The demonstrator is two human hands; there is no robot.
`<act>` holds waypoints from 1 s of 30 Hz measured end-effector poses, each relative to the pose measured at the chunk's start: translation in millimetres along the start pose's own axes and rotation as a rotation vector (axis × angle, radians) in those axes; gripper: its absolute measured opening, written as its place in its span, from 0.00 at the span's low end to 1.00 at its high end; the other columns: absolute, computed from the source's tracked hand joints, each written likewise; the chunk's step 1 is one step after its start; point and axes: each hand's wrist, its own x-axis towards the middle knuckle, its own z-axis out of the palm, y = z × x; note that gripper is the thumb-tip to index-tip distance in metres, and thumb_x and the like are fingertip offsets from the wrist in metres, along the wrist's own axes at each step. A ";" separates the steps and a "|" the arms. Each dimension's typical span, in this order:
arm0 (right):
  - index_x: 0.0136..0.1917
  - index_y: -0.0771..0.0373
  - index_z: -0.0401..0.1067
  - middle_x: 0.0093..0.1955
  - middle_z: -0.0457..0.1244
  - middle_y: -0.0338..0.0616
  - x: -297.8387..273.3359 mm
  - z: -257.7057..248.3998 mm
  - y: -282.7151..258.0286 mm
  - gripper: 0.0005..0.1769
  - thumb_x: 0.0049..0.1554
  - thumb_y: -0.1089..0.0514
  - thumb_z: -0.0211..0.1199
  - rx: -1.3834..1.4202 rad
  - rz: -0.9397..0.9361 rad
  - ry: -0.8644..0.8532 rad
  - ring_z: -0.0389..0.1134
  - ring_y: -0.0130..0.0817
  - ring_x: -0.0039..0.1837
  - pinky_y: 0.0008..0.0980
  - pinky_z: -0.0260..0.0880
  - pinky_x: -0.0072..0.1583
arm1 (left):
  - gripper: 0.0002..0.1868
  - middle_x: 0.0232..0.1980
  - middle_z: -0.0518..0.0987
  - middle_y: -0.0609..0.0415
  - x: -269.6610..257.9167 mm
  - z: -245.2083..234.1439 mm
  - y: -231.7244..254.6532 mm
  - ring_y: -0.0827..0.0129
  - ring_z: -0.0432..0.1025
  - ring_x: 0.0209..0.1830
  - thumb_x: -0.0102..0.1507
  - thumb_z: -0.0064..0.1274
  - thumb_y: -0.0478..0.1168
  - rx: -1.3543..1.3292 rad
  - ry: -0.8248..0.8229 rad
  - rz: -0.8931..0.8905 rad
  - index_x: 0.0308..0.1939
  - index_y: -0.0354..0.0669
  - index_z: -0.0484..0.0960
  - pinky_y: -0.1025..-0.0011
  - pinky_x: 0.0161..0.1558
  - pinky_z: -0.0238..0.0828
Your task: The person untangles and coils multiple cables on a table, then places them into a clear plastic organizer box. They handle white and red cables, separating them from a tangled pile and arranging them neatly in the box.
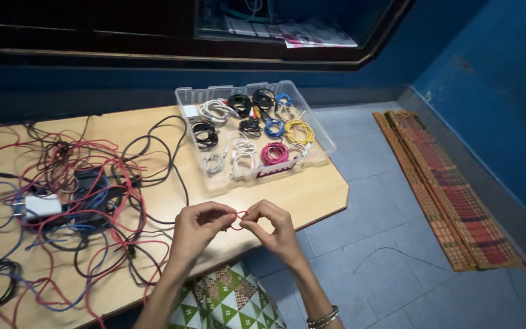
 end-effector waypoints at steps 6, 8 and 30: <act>0.36 0.68 0.66 0.34 0.60 0.42 -0.6 2.0 16.1 0.13 0.52 0.67 0.72 -0.195 0.089 0.166 0.61 0.29 0.36 0.29 0.63 0.40 | 0.09 0.31 0.88 0.55 5.4 27.9 12.3 0.76 0.82 0.29 0.55 0.67 0.38 0.347 0.107 -0.010 0.38 0.40 0.90 0.78 0.32 0.76; 0.36 0.66 0.63 0.32 0.59 0.40 -1.3 2.1 22.8 0.17 0.54 0.66 0.72 -0.151 0.154 0.262 0.60 0.27 0.35 0.27 0.63 0.39 | 0.09 0.32 0.88 0.55 9.3 32.1 5.3 0.76 0.83 0.31 0.56 0.67 0.38 0.357 0.163 0.034 0.38 0.39 0.90 0.78 0.34 0.77; 0.56 0.71 0.71 0.52 0.69 0.50 -1.9 2.4 152.4 0.11 0.61 0.65 0.62 1.393 0.285 0.828 0.71 0.36 0.53 0.29 0.75 0.58 | 0.10 0.49 0.83 0.46 97.0 80.1 -21.0 0.63 0.79 0.47 0.66 0.58 0.36 -0.887 0.441 0.169 0.47 0.41 0.73 0.70 0.51 0.78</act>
